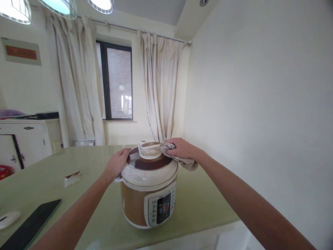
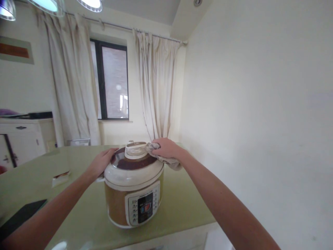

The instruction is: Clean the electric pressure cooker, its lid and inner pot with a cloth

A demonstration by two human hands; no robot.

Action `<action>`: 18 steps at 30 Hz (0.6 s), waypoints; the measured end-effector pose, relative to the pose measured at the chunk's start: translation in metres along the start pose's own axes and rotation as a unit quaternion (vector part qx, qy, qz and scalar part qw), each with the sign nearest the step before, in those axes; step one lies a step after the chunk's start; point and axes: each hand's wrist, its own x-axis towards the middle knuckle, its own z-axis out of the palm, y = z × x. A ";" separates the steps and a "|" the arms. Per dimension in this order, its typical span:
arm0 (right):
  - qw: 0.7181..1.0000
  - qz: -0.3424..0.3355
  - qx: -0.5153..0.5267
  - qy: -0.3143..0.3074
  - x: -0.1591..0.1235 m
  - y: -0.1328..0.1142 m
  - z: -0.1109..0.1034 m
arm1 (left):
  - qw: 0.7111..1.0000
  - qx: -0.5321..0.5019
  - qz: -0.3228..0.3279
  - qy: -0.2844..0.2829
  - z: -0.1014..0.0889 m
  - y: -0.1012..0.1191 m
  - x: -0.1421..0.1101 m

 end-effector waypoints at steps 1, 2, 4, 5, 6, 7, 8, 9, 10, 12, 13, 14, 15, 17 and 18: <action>1.000 0.000 -0.002 -0.014 0.002 -0.002 -0.003 | 1.000 -0.002 0.000 0.001 0.000 -0.001 0.000; 1.000 0.008 -0.008 -0.023 0.006 -0.003 -0.004 | 1.000 -0.002 0.001 0.002 0.000 -0.002 0.001; 0.998 0.043 -0.031 -0.023 0.019 -0.002 0.001 | 1.000 -0.002 0.007 0.005 -0.001 -0.004 0.001; 0.997 0.062 -0.047 -0.018 0.027 0.000 0.005 | 1.000 -0.003 0.011 0.005 -0.001 -0.005 0.002; 0.995 0.081 -0.061 -0.012 0.036 0.002 0.011 | 1.000 -0.004 0.014 0.005 -0.001 -0.006 0.002; 0.993 0.096 -0.072 -0.006 0.045 0.005 0.017 | 1.000 -0.006 0.016 0.004 0.000 -0.006 0.002; 0.991 0.107 -0.079 -0.001 0.053 0.009 0.023 | 1.000 -0.006 0.017 0.005 0.000 -0.006 0.002; 0.990 0.113 -0.083 0.002 0.060 0.012 0.028 | 1.000 -0.006 0.018 0.008 0.000 -0.006 0.002; 0.990 0.117 -0.085 0.005 0.066 0.015 0.033 | 1.000 -0.007 0.020 0.011 0.001 -0.006 0.002; 0.988 0.121 -0.091 0.017 0.073 0.021 0.039 | 1.000 -0.007 0.021 0.014 0.001 -0.005 0.002; 0.988 0.120 -0.095 0.024 0.074 0.022 0.041 | 1.000 -0.006 0.019 0.013 0.001 -0.005 0.002; 0.987 0.120 -0.098 0.031 0.074 0.023 0.042 | 1.000 -0.005 0.017 0.010 0.001 -0.004 0.002; 0.987 0.119 -0.101 0.040 0.072 0.024 0.043 | 1.000 -0.004 0.015 0.006 0.001 -0.004 0.003; 0.986 0.118 -0.101 0.056 0.067 0.022 0.043 | 1.000 -0.001 0.009 -0.004 0.001 -0.003 0.003; 0.986 0.117 -0.099 0.063 0.063 0.021 0.043 | 1.000 -0.001 0.005 -0.007 0.001 -0.002 0.003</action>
